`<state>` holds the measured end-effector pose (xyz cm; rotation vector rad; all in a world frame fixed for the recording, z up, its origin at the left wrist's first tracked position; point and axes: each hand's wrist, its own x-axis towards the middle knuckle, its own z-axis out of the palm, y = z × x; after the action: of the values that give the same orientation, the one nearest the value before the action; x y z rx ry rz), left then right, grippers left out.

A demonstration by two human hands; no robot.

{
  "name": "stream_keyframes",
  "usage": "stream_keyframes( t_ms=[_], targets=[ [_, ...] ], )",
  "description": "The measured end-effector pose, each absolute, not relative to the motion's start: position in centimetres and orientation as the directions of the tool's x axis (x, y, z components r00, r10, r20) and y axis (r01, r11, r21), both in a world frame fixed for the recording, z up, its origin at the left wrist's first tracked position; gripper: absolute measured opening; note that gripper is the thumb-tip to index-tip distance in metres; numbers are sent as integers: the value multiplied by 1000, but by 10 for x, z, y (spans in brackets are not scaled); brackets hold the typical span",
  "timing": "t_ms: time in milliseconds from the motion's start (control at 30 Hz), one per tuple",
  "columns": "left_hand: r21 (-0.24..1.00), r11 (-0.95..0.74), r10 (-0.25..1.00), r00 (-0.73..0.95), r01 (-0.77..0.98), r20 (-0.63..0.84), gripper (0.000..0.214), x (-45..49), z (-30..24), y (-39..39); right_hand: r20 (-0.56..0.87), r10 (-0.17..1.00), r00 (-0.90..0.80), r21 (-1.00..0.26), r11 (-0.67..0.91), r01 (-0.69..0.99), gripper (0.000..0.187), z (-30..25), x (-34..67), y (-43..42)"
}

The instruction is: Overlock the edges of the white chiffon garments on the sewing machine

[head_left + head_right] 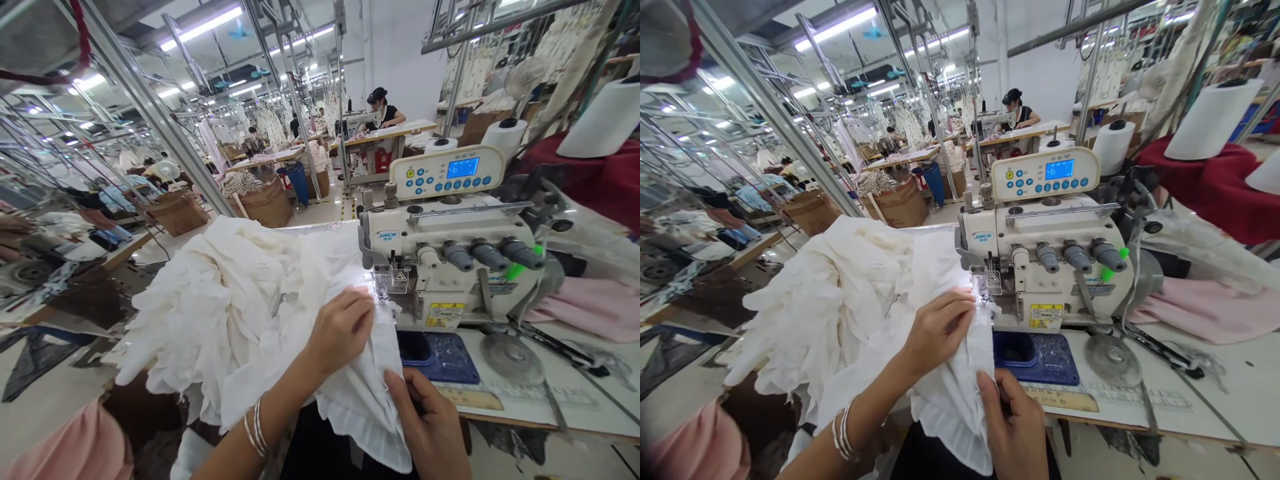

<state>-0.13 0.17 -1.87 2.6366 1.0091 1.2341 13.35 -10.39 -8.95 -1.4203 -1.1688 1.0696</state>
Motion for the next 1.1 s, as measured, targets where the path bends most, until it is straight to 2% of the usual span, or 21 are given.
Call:
stream_keyframes(
  t_ms=[67, 233, 300, 600, 833, 933, 1033, 1100],
  targets=[
    [315, -784, 585, 467, 535, 663, 19, -3, -15, 6, -44, 988, 146, -991, -62, 118, 38, -90, 132, -101],
    [127, -829, 464, 541, 545, 701, 21, -1, -13, -11, -33, 988, 149, -994, -48, 95, 40, -90, 130, -100],
    [101, -824, 458, 549, 558, 700, 18, 0, -15, -17, -37, 988, 149, -995, -50, 89, 40, -90, 130, -101],
    [318, -803, 577, 524, 504, 627, 15, -10, -14, 6, -33, 990, 140, -996, -44, 76, 39, -81, 129, -93],
    [326, -793, 596, 543, 514, 592, 16, -6, -10, 21, -5, 987, 159, -1000, -8, 18, 39, -64, 129, -75],
    [384, -747, 649, 468, 543, 600, 18, -13, -17, 23, -64, 986, 156, -993, -48, -106, 40, -64, 130, -74],
    [496, -514, 822, 237, 700, 517, 30, -41, -27, 24, -211, 977, 14, -905, -190, -381, 38, -72, 127, -84],
    [512, -367, 900, 158, 776, 406, 43, -66, -33, 23, -233, 964, -130, -818, -266, -510, 37, -78, 118, -94]
  ],
)
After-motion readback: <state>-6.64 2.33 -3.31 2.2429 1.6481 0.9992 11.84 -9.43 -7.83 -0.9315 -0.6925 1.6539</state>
